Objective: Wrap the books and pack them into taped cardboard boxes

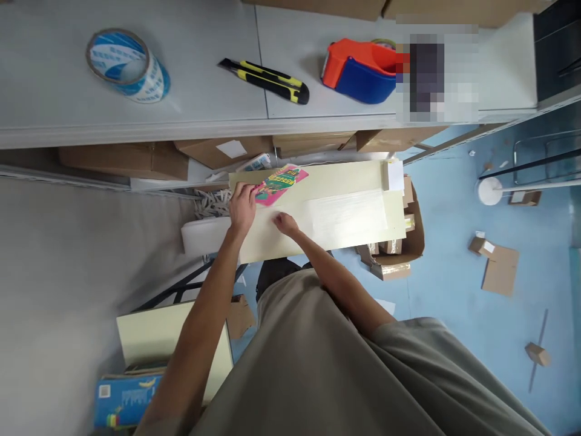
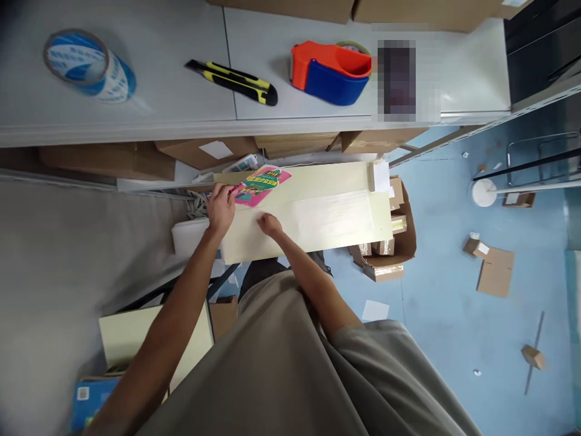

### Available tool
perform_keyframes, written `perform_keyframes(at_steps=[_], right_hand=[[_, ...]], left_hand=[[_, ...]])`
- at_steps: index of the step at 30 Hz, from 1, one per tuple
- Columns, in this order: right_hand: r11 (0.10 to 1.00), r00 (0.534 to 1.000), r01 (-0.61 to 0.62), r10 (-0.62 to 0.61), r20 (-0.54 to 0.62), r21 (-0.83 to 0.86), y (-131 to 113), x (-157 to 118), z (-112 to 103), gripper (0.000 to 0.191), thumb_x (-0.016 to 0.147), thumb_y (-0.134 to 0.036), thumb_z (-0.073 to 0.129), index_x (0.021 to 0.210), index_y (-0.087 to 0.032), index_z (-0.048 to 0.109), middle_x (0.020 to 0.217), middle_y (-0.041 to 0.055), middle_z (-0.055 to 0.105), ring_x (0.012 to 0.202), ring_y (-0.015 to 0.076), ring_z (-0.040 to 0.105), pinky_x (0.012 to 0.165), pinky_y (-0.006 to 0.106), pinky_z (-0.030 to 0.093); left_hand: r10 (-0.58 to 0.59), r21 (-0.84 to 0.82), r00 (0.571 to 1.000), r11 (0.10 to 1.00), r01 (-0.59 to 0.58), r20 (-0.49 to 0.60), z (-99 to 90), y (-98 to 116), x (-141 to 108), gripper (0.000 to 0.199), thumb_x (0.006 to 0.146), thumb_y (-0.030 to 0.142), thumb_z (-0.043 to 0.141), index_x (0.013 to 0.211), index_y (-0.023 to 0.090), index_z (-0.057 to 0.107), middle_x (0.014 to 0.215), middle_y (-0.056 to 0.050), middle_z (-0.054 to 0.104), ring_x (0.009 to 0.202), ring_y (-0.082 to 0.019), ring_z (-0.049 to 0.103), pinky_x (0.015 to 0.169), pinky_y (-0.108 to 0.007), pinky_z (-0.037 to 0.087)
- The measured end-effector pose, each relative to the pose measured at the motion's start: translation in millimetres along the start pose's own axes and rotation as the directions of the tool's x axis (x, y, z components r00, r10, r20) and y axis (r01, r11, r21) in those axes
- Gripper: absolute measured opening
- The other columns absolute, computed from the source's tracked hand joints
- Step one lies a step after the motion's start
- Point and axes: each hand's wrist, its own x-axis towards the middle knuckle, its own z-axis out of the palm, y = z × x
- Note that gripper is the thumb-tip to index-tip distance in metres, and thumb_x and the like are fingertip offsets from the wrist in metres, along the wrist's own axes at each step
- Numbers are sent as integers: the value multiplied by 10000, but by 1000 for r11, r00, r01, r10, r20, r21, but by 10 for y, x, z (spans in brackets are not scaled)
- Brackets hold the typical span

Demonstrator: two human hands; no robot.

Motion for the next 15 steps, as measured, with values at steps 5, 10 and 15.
perform_keyframes(at_steps=[5,10,15], right_hand=[[934,981,183,-192,-3,307,726,-238,-673,507,986,-309,682,1471,-229,558,1323,89,770,1167,185,744,998,310,588],[751,959,277,-251,-128,599,1881,-685,-1586,534,879,-403,708,1360,-185,630,1379,117,749,1227,269,710,1006,389,607],[800,982,177,-106,-155,573,2957,-1093,-2093,402,906,-487,627,1171,-188,669,1174,89,796,1067,260,722,897,366,608]], left_hand=[[-53,-74,998,996,50,-36,93,956,-346,290,1106,408,489,1197,235,703,1293,-99,670,1214,-257,679,1040,-326,521],[-281,-372,950,874,312,137,959,1542,-786,356,1029,527,588,1175,213,671,1063,-78,747,924,-228,743,754,-280,565],[-345,-469,872,742,479,346,2161,1950,-1059,309,956,467,660,1087,187,684,959,-69,784,876,-226,751,760,-280,560]])
